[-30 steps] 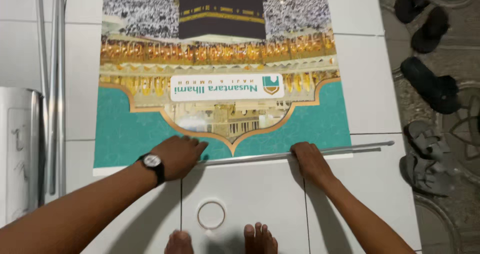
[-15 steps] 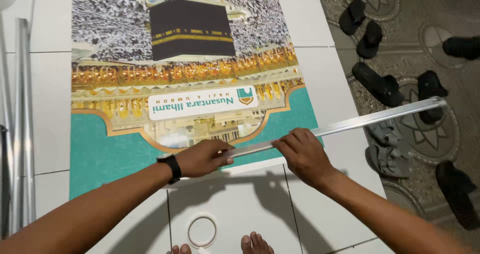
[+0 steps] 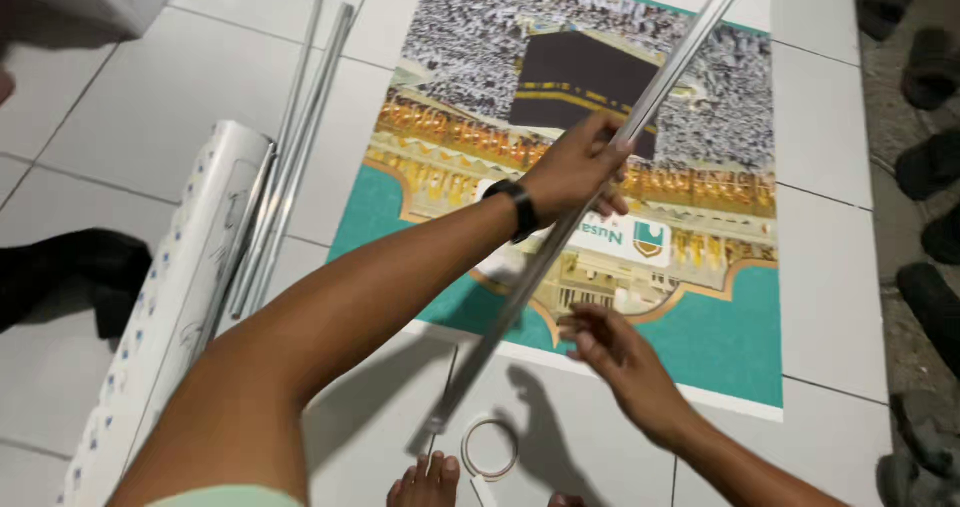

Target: The person aligns a large printed banner on the floor, positions metal rails, and applies double-sided adhesive tape along the bottom edge with the help of another person.

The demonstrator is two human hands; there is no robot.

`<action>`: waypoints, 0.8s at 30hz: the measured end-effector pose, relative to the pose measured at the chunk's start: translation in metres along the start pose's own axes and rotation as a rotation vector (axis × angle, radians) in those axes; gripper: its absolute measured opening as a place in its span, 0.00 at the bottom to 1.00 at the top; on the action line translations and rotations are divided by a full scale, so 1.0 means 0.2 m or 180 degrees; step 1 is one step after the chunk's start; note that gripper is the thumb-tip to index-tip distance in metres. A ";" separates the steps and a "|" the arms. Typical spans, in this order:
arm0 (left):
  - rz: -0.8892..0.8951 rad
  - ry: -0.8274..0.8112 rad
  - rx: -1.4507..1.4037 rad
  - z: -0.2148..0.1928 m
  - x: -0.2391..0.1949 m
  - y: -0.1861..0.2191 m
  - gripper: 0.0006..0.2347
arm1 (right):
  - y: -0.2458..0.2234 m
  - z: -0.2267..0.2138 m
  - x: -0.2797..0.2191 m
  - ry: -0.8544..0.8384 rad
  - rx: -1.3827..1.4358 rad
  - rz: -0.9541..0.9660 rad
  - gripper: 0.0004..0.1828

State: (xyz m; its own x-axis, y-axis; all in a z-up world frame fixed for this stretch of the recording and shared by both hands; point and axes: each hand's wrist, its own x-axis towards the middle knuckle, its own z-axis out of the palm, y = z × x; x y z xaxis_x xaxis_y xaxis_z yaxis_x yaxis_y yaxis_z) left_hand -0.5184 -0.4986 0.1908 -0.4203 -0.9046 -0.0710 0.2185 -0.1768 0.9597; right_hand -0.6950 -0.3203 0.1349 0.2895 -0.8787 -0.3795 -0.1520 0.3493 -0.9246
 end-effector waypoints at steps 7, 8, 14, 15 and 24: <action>0.0432 0.1141 -0.0575 -0.12 0.30 0.11 0.17 | -0.03 0.26 -0.22 0.0199 0.0416 0.1052 0.27; 0.0458 0.1259 -0.0765 -0.15 0.30 0.12 0.15 | 0.00 0.23 -0.23 0.0073 0.0368 0.0851 0.21; 0.0378 0.1553 -0.0847 -0.26 0.24 0.14 0.15 | -0.08 0.24 -0.28 -0.0077 0.0505 0.0935 0.20; 0.0341 0.1533 -0.0859 -0.27 0.22 0.15 0.17 | -0.10 0.25 -0.29 -0.0155 0.0503 0.0882 0.21; -0.0125 0.2354 -0.0806 -0.35 0.24 0.04 0.16 | -0.17 0.43 -0.35 0.0622 0.0262 0.1709 0.20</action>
State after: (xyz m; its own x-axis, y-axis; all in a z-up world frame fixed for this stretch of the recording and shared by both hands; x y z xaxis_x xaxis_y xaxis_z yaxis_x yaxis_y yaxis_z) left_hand -0.4755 -0.5707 0.1758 0.2448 -0.9035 -0.3518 0.4471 -0.2167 0.8678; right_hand -0.6295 -0.2427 0.1892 0.0109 -0.6123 -0.7905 -0.1529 0.7803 -0.6065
